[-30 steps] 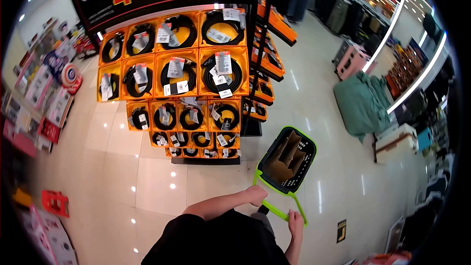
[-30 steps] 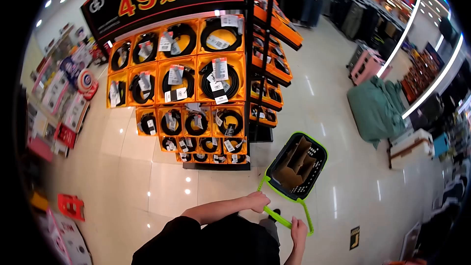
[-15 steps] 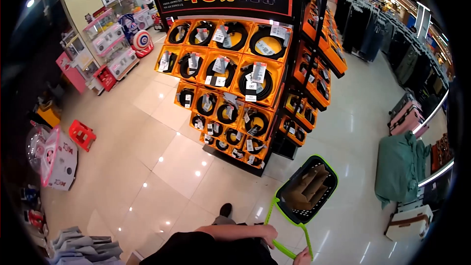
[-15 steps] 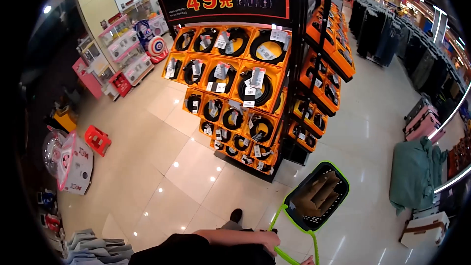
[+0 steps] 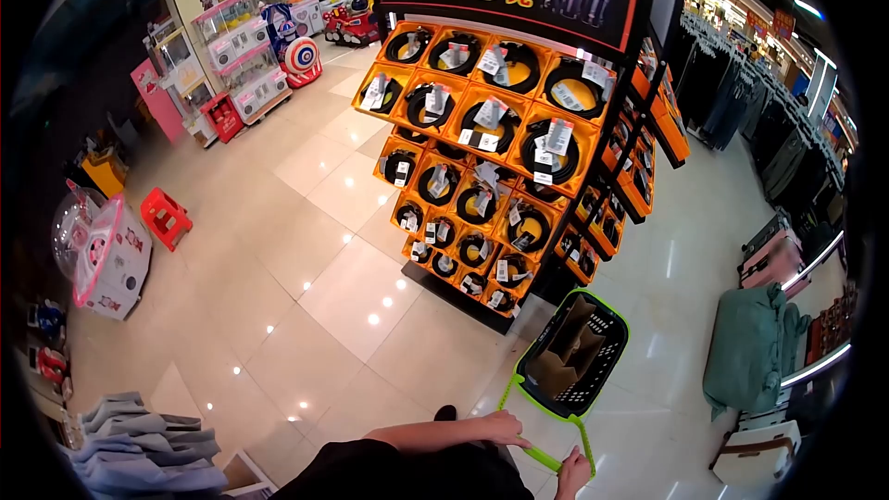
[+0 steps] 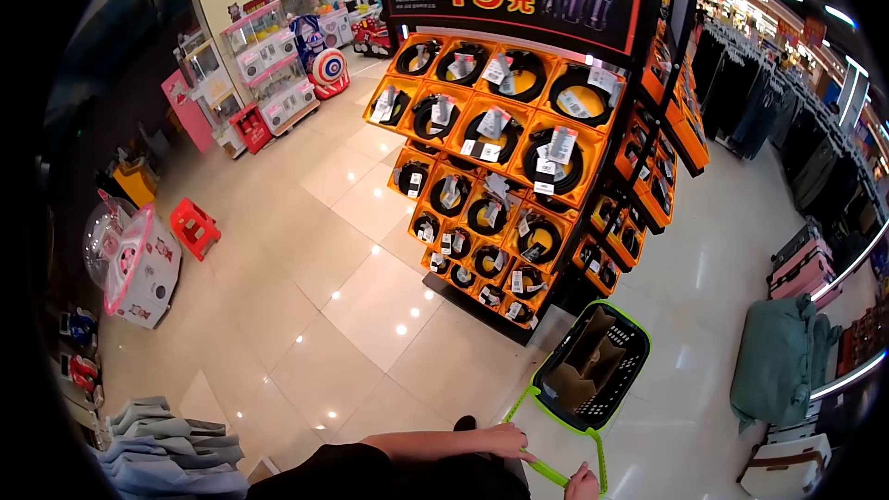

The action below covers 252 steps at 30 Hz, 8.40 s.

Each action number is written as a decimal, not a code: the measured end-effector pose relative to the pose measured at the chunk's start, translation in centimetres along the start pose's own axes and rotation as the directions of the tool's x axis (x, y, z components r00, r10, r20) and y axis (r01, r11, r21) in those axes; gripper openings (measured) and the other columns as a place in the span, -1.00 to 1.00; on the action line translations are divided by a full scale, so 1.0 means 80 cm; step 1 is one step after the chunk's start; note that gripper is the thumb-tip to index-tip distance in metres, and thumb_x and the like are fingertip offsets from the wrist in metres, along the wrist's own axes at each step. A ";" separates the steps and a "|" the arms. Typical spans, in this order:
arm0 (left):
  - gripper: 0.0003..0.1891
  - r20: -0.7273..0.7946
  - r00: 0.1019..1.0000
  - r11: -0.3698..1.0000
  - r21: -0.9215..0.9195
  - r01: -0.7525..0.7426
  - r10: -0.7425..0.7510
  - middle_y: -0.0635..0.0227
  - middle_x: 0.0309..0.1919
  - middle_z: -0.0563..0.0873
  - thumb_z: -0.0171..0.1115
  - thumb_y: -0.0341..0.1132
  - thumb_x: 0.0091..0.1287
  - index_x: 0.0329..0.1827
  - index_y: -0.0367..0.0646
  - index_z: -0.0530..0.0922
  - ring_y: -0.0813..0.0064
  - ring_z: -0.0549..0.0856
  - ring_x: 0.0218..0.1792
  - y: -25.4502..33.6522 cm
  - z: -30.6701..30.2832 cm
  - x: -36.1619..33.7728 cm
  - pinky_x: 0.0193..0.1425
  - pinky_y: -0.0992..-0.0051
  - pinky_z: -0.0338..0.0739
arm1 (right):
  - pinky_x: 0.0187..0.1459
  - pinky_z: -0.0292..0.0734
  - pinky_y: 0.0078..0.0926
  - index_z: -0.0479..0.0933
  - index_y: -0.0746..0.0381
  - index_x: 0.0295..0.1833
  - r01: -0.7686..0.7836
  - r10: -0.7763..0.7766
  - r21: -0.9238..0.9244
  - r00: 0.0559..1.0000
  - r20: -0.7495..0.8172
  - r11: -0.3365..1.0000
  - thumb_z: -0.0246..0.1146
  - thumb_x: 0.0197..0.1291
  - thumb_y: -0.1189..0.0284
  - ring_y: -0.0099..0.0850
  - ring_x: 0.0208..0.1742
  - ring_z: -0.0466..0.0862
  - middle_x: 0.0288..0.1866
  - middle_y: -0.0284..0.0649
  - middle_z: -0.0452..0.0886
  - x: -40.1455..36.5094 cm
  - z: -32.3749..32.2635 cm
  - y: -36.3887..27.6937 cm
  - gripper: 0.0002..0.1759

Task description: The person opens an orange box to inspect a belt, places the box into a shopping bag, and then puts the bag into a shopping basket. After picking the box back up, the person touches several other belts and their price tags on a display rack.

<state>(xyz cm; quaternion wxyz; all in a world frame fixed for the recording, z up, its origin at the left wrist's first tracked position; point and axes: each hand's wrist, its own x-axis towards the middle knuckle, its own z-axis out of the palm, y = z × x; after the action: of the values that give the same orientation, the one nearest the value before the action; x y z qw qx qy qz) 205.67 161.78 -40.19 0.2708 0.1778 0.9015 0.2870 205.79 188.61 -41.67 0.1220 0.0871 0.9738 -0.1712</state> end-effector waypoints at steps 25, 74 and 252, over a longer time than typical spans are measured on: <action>-0.17 0.212 0.968 0.960 0.272 0.073 -0.134 0.09 -0.40 0.73 0.06 0.57 0.00 -0.34 -0.15 0.71 0.11 0.71 -0.24 -0.055 0.011 -0.077 0.12 0.23 0.45 | -0.29 0.56 -0.34 0.63 0.29 -0.28 -0.006 -0.096 0.351 0.957 0.272 0.936 0.46 -0.09 -0.04 -0.19 -0.38 0.69 -0.45 -0.06 0.67 -0.126 0.069 -0.056 -0.44; -0.43 -0.192 0.929 0.940 0.065 0.334 -0.317 0.07 -0.72 0.59 0.01 0.01 0.40 -0.67 -0.24 0.61 0.02 0.62 -0.59 -0.019 -0.037 -0.083 -0.37 0.15 0.53 | -0.15 0.53 -0.24 0.61 0.32 -0.20 -0.068 -0.144 0.464 0.902 0.408 0.883 0.17 0.25 -0.03 -0.03 -0.23 0.65 -0.34 0.01 0.67 -0.081 -0.015 -0.034 -0.45; -0.20 0.358 0.927 0.976 0.218 0.028 -0.107 0.00 -0.35 0.73 0.05 0.45 0.15 -0.36 -0.28 0.70 0.03 0.72 -0.24 0.165 -0.028 0.372 -0.07 0.20 0.58 | 0.48 -0.07 0.07 0.66 0.23 -0.13 0.055 -0.078 0.129 0.980 0.181 0.990 0.52 -0.39 -0.17 -0.17 -0.04 0.61 -0.34 -0.14 0.68 0.264 -0.138 0.224 -0.21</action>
<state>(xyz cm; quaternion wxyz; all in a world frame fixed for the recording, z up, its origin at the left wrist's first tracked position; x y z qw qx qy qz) 183.03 185.23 -42.06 0.4243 0.2244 0.8656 0.1428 187.11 211.86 -42.83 0.2006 0.0457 0.9481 -0.2423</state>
